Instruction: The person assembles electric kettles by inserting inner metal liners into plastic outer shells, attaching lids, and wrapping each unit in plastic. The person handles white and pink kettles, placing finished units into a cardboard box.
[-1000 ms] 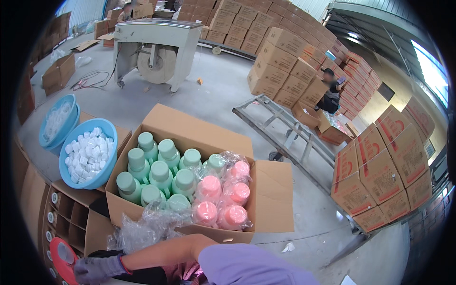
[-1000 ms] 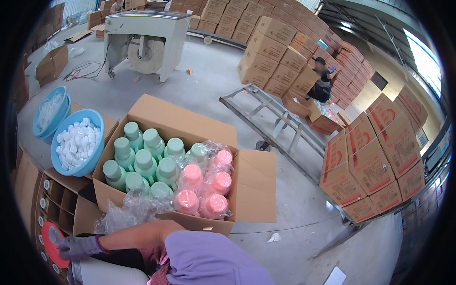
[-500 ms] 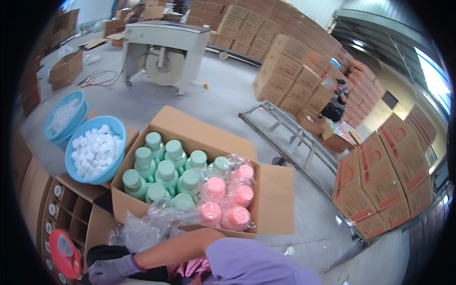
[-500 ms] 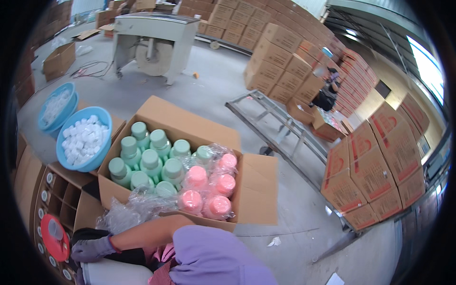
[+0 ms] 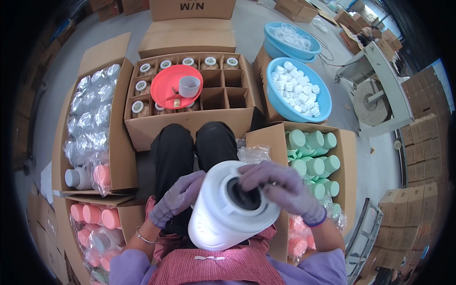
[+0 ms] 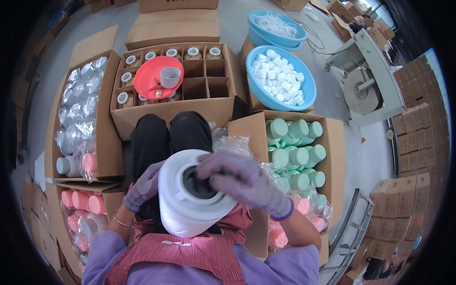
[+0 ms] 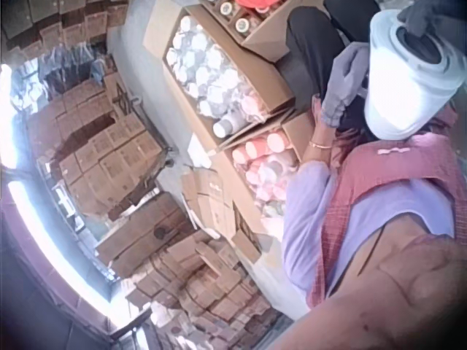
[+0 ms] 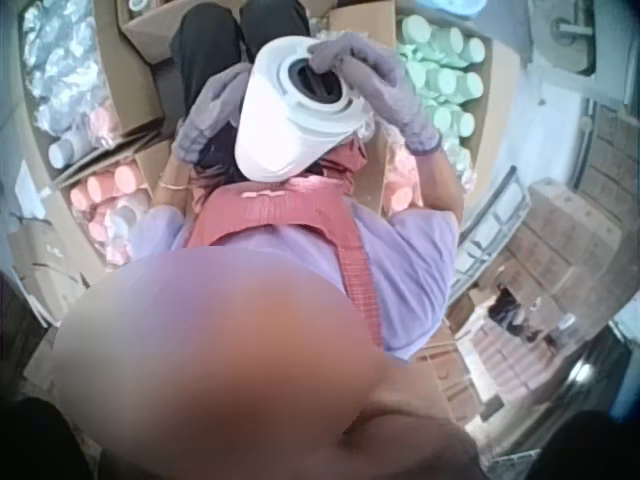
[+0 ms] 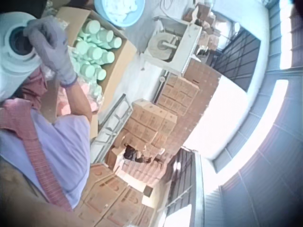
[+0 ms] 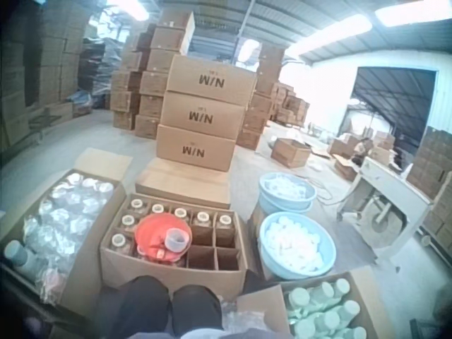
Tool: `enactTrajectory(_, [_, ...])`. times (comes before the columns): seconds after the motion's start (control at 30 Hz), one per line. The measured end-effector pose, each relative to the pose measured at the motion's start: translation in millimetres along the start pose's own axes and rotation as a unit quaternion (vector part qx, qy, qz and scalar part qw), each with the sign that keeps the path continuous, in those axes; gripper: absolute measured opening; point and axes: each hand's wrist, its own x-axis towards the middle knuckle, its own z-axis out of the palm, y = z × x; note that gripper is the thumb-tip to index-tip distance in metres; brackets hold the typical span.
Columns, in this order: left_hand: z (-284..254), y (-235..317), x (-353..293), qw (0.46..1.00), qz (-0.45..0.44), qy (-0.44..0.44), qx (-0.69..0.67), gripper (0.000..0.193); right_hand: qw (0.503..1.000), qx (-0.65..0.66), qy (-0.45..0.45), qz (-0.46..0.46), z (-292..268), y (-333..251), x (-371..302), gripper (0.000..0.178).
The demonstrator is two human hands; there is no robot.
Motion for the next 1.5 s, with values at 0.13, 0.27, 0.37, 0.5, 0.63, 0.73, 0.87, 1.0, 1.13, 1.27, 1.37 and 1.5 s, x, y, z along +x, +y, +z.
enactTrajectory(0.13, [21,-11,0,0.994,0.064,0.083,0.038,0.027,0.979,-0.175,0.056,0.089,-3,-6,11,0.046])
enactTrajectory(0.27, [40,-23,18,0.991,0.068,0.07,-0.088,0.031,0.936,-0.334,-0.107,-0.037,-9,5,20,0.078])
enactTrajectory(0.37, [32,-41,38,0.975,0.1,-0.027,-0.197,0.038,0.912,-0.346,-0.214,-0.06,6,-21,34,0.083])
enactTrajectory(0.5, [38,-89,29,0.917,0.183,-0.069,-0.348,0.047,0.887,-0.343,-0.273,-0.148,35,-36,56,0.085])
enactTrajectory(0.63, [25,-50,18,0.936,0.057,-0.038,-0.346,0.039,0.894,-0.354,-0.259,-0.094,32,-31,57,0.087])
enactTrajectory(0.73, [26,-36,5,0.987,0.032,0.122,-0.102,0.03,0.922,-0.317,-0.223,-0.005,27,-33,44,0.088])
enactTrajectory(0.87, [19,6,-32,0.993,-0.012,0.103,-0.056,0.035,0.911,-0.344,-0.225,0.039,30,-43,42,0.087])
enactTrajectory(1.0, [19,17,-26,0.988,-0.091,0.104,-0.065,0.037,0.91,-0.378,-0.155,0.072,26,-30,39,0.075])
enactTrajectory(1.13, [17,-16,2,0.989,-0.091,0.064,-0.098,0.037,0.908,-0.392,-0.141,0.047,44,-31,33,0.067])
enactTrajectory(1.27, [41,-89,39,0.934,0.058,0.019,-0.351,0.033,0.89,-0.361,-0.227,-0.162,67,-44,38,0.061])
enactTrajectory(1.37, [51,-88,46,0.937,0.093,-0.009,-0.337,0.033,0.882,-0.302,-0.252,-0.261,85,-43,30,0.057])
enactTrajectory(1.5, [31,-61,38,0.986,0.029,0.073,-0.149,0.038,0.896,-0.352,-0.191,-0.193,58,-43,40,0.048])
